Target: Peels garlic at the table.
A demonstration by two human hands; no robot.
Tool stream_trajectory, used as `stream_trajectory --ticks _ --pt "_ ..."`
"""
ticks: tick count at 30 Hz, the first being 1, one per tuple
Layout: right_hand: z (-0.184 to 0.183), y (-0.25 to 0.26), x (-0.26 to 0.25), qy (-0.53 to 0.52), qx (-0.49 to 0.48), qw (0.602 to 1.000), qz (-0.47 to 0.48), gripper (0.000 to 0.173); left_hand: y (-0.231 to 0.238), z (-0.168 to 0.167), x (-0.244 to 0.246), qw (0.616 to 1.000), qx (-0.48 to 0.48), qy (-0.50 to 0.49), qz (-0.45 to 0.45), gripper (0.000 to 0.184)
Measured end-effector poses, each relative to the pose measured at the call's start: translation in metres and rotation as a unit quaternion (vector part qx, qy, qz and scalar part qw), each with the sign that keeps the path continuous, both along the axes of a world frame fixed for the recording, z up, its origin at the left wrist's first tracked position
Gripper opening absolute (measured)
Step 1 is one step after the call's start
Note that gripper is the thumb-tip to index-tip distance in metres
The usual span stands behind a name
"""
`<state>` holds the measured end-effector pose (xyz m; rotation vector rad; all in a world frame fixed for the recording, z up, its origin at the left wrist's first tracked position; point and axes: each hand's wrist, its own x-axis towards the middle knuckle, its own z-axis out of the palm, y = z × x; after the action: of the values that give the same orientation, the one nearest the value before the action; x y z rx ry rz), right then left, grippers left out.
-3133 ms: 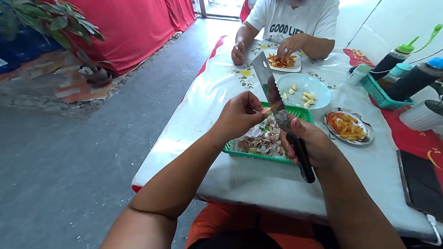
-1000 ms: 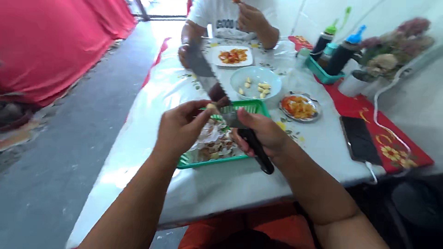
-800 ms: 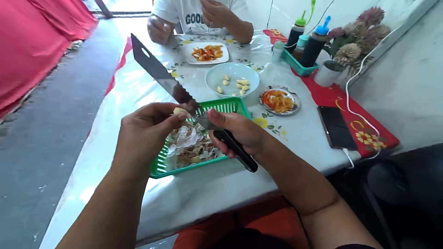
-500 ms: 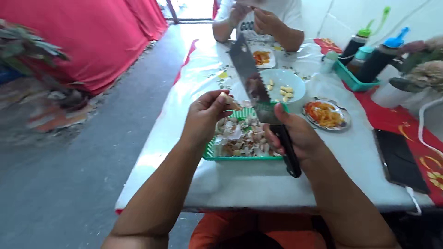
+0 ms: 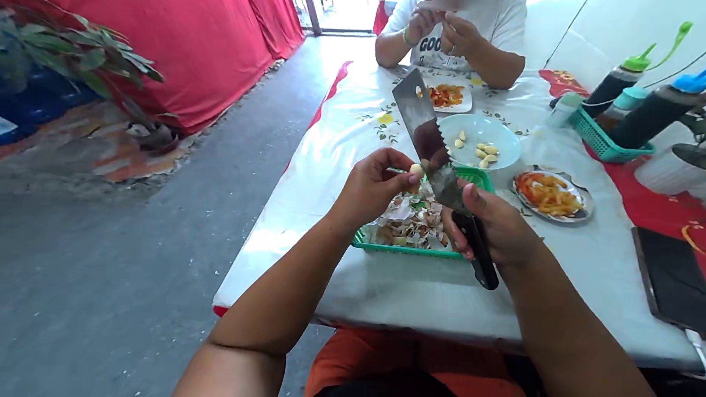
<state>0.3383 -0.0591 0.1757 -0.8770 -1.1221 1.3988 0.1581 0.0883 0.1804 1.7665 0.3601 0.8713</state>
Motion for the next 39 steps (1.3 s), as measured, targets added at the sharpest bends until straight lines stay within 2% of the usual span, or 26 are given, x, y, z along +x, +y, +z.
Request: stream_trajectory --ticks 16,24,32,35,39 --pt "-0.0009 -0.0006 -0.0001 0.005 0.006 0.999 -0.033 0.053 0.0028 -0.0008 -0.0003 0.999 0.031 -0.001 -0.018 0.016" --pt "0.0001 -0.0023 0.0002 0.03 0.012 0.998 -0.056 0.054 -0.0003 0.0008 -0.0005 0.999 -0.025 -0.041 -0.024 0.023" --pt "0.0005 -0.0013 0.0018 0.075 -0.014 0.993 -0.086 0.051 0.0047 -0.0018 -0.0013 0.998 -0.02 -0.061 -0.006 0.026" --pt "-0.0005 -0.002 0.0058 0.088 -0.008 0.994 -0.068 0.056 0.0053 0.0004 -0.0032 0.997 -0.039 -0.066 0.012 0.025" --pt "-0.0026 -0.0027 0.0083 0.074 0.019 0.997 0.0 0.056 0.004 -0.001 -0.0021 0.998 -0.02 -0.058 -0.018 0.024"
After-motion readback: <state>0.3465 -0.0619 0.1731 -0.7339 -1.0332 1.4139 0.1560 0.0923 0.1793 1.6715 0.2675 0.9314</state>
